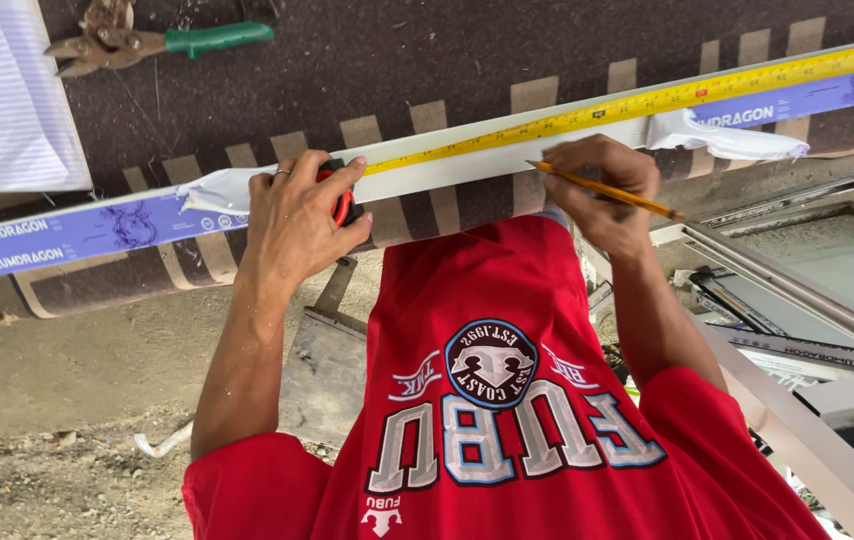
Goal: The person measures and marks a long aluminum profile using a tape measure and pencil. They then peel off protective film from the profile and handle several packaged aluminum handles, placing them on the workbench.
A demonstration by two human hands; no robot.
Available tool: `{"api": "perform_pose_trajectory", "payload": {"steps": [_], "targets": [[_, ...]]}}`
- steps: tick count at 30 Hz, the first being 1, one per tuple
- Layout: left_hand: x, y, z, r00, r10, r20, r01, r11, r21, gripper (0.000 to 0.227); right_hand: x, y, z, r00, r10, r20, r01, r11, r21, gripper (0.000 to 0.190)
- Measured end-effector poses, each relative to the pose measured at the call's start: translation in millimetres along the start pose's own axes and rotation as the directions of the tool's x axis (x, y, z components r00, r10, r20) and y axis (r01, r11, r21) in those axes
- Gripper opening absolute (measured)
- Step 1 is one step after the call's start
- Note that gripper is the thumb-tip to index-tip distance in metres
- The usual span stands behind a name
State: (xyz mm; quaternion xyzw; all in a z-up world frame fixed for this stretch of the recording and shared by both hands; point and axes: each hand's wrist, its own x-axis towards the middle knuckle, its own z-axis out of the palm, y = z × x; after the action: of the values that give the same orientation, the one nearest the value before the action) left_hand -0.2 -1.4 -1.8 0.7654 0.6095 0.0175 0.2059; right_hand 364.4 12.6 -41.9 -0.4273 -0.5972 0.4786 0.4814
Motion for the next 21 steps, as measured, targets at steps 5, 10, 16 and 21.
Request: {"api": "perform_pose_trajectory", "payload": {"steps": [5, 10, 16, 21], "targets": [[-2.0, -0.7, 7.6, 0.999, 0.016, -0.03, -0.015, 1.0, 0.02, 0.065, 16.8, 9.5, 33.6, 0.996, -0.083, 0.035, 0.09, 0.937, -0.336, 0.014], [-3.8, -5.5, 14.4, 0.996, 0.055, -0.067, -0.052, 0.998, 0.046, 0.067, 18.4, 14.1, 46.3, 0.99, -0.131, 0.058, 0.144, 0.893, -0.426, 0.013], [-4.4, -7.3, 18.1, 0.996, 0.059, -0.069, -0.056, 0.998, 0.035, 0.067, 20.7, 11.5, 48.9, 0.991, -0.124, 0.057, 0.136, 0.886, -0.443, 0.009], [-4.7, -7.5, 20.2, 0.995, 0.06, -0.077, -0.058, 0.998, 0.036, 0.066, 21.6, 9.7, 49.3, 0.991, -0.113, 0.068, 0.131, 0.885, -0.447, 0.009]]}}
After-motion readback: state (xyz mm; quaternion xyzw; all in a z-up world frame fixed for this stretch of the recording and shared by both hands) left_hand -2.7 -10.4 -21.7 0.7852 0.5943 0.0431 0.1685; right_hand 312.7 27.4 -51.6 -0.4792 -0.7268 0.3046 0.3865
